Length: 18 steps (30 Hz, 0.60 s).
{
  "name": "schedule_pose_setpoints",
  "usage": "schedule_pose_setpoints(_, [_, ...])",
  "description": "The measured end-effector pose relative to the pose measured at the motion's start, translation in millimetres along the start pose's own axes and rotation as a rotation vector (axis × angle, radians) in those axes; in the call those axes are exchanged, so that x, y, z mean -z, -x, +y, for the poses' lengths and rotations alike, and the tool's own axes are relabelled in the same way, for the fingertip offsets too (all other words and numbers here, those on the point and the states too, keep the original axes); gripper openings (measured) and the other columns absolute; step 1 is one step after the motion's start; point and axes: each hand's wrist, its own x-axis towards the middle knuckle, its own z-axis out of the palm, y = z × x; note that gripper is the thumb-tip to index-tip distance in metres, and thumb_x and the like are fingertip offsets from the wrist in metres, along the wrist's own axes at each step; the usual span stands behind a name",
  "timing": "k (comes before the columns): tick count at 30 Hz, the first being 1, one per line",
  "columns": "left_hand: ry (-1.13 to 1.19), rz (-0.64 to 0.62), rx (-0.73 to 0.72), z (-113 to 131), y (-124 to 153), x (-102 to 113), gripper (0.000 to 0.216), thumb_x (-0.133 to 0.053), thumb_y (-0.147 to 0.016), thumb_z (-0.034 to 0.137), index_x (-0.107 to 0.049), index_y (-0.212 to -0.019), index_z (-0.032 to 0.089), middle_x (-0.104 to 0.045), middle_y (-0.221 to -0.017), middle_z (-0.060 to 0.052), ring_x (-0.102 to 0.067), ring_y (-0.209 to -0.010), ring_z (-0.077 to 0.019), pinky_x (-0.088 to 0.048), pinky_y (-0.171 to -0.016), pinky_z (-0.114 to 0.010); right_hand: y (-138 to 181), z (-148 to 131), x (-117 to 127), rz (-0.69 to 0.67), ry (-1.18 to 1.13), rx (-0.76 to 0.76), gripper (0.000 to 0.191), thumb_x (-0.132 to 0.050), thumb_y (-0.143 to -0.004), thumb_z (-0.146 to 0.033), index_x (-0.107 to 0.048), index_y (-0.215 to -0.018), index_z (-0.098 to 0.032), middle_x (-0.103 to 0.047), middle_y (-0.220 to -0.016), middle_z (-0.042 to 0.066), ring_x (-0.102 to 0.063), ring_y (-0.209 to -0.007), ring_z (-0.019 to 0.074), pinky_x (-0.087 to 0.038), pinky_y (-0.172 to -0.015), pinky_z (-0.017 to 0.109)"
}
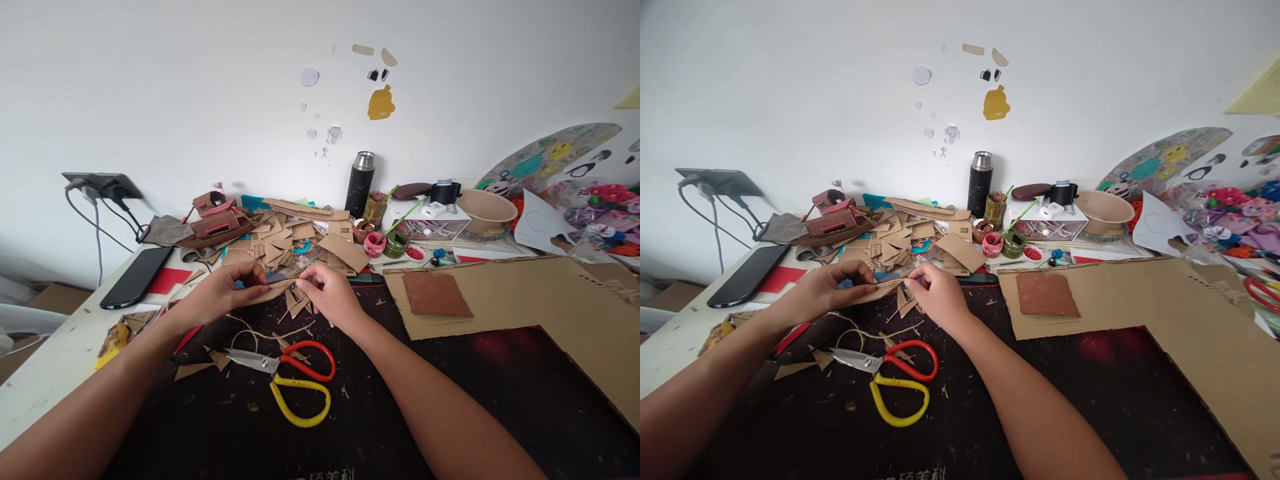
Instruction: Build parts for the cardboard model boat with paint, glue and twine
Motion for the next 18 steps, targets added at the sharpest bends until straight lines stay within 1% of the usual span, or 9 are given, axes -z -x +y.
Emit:
schedule_pose_setpoints(9, [-0.02,-0.002,-0.001,0.1,0.1,0.6,0.04,-0.069,-0.091,0.062,-0.07,-0.087,0.022,-0.071,-0.088,-0.004,-0.063,-0.083,-0.0215,-0.051,-0.075,-0.032,-0.3,-3.1,0.4,0.004,-0.021,-0.013,0.008,-0.066,-0.1,-0.027,-0.064,-0.093,-0.025,-0.056,-0.058,-0.009,-0.059,-0.042,0.014,-0.043,-0.049,0.027])
schedule_pose_setpoints(13, [-0.031,0.004,-0.001,0.9,0.0,1.0,0.042,-0.069,-0.09,0.063,-0.07,-0.086,0.022,-0.071,-0.087,-0.004,-0.063,-0.083,-0.0213,-0.05,-0.074,-0.031,-0.8,-1.9,0.3,0.0,-0.045,-0.029,0.007,-0.064,-0.101,-0.027,-0.064,-0.094,-0.025,-0.058,-0.059,-0.008,-0.058,-0.04,0.0138,-0.042,-0.047,0.027])
schedule_pose_setpoints(18, [-0.007,0.006,0.024,1.0,0.7,0.7,0.041,-0.07,-0.09,0.063,-0.069,-0.088,0.022,-0.071,-0.088,-0.003,-0.064,-0.082,-0.021,-0.051,-0.075,-0.031,-1.3,0.7,0.0,0.011,-0.028,0.002,0.007,-0.064,-0.1,-0.027,-0.064,-0.094,-0.025,-0.058,-0.059,-0.008,-0.058,-0.042,0.0139,-0.043,-0.049,0.027])
